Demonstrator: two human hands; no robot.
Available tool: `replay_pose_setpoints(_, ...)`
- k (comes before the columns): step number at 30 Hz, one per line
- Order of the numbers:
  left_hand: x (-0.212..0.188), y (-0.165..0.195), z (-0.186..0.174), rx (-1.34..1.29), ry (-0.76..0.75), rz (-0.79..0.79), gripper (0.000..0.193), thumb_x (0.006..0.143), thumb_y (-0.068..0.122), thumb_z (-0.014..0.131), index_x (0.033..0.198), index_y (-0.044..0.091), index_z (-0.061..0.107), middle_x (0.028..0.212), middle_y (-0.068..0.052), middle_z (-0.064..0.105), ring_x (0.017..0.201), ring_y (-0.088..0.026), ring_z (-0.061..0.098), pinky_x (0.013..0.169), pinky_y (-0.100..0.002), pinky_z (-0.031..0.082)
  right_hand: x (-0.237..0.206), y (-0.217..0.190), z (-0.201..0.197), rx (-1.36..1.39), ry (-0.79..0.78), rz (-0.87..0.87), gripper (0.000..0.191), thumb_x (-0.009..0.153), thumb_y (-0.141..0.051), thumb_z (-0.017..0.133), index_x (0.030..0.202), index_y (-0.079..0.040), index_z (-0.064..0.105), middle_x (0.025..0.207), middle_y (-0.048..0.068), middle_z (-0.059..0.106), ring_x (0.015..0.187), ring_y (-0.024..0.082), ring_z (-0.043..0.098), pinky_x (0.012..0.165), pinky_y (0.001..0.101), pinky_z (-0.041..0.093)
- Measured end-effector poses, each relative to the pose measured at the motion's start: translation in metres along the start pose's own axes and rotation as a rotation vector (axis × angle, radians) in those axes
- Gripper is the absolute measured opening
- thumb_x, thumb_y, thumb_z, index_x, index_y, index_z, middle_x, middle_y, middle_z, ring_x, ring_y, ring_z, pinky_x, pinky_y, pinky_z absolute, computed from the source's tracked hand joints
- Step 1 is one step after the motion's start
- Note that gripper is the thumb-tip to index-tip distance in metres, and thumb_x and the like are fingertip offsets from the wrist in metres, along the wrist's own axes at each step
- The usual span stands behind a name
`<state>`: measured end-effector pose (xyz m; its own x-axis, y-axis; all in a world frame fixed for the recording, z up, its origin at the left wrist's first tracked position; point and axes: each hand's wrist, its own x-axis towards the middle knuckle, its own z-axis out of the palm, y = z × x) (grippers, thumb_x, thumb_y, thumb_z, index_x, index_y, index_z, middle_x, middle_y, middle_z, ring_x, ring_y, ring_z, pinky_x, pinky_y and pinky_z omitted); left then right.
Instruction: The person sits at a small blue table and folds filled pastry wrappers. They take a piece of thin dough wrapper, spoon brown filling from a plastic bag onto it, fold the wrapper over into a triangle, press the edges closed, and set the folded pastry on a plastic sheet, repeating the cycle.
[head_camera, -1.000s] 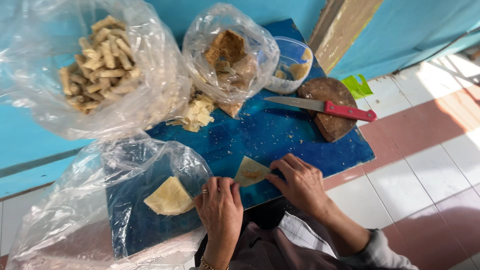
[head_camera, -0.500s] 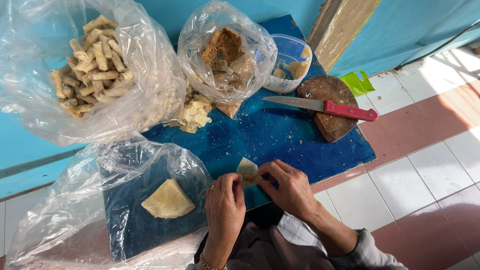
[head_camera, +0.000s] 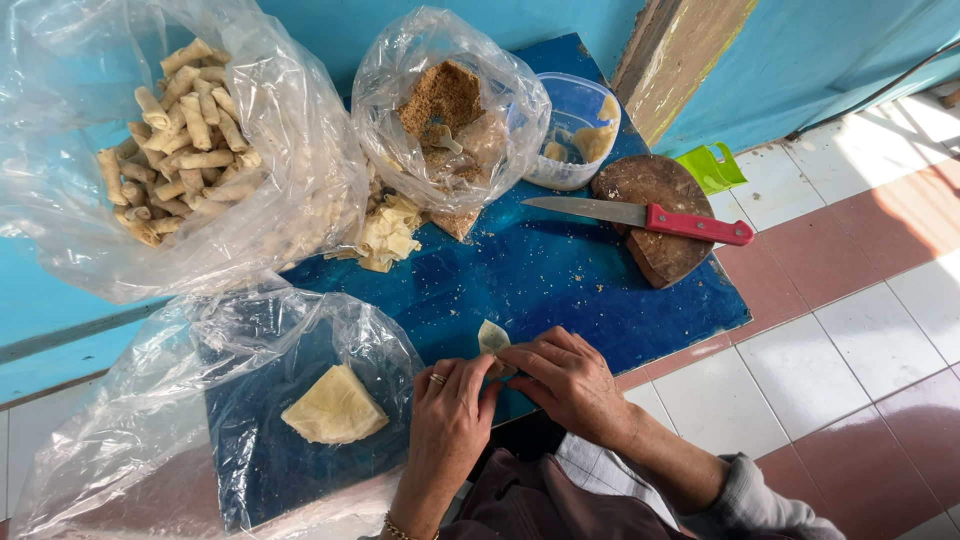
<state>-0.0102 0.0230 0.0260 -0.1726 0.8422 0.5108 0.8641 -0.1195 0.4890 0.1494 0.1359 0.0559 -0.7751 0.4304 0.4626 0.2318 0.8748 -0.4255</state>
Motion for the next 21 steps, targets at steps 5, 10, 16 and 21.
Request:
replay_pose_setpoints(5, 0.005, -0.005, 0.0, -0.056, -0.055, -0.049, 0.028, 0.09, 0.007, 0.074, 0.116, 0.006, 0.063, 0.093, -0.006, 0.073, 0.096, -0.023, 0.068, 0.088, -0.042, 0.05, 0.01, 0.007, 0.004, -0.05, -0.033, -0.159, 0.03, 0.083, -0.016, 0.078, 0.11, -0.005, 0.075, 0.107, 0.007, 0.073, 0.092, 0.023, 0.066, 0.08, 0.0358, 0.057)
replay_pose_setpoints(10, 0.012, -0.005, 0.002, -0.14, -0.015, -0.125, 0.014, 0.089, 0.007, 0.072, 0.103, 0.005, 0.069, 0.095, -0.006, 0.071, 0.09, -0.027, 0.066, 0.08, -0.041, 0.052, 0.022, 0.019, 0.009, 0.092, -0.071, -0.006, 0.014, 0.086, -0.016, 0.077, 0.097, -0.007, 0.076, 0.094, 0.006, 0.069, 0.086, 0.024, 0.063, 0.073, 0.0366, 0.055)
replay_pose_setpoints(16, 0.018, -0.008, 0.004, -0.219, -0.071, -0.21, 0.008, 0.09, 0.008, 0.071, 0.096, 0.003, 0.071, 0.088, -0.01, 0.061, 0.08, -0.027, 0.068, 0.066, -0.04, 0.055, 0.03, 0.032, 0.017, 0.163, -0.211, 0.243, 0.014, 0.081, -0.022, 0.081, 0.088, -0.011, 0.075, 0.084, 0.005, 0.068, 0.082, 0.023, 0.065, 0.07, 0.0386, 0.053)
replay_pose_setpoints(21, 0.033, -0.016, 0.01, -0.158, -0.211, -0.354, 0.012, 0.091, 0.009, 0.072, 0.09, 0.001, 0.063, 0.089, -0.011, 0.066, 0.073, -0.03, 0.07, 0.063, -0.044, 0.054, 0.021, 0.025, 0.018, 0.056, -0.096, 0.127, 0.013, 0.09, -0.023, 0.077, 0.099, -0.014, 0.073, 0.09, 0.0, 0.073, 0.08, 0.018, 0.066, 0.072, 0.0347, 0.053)
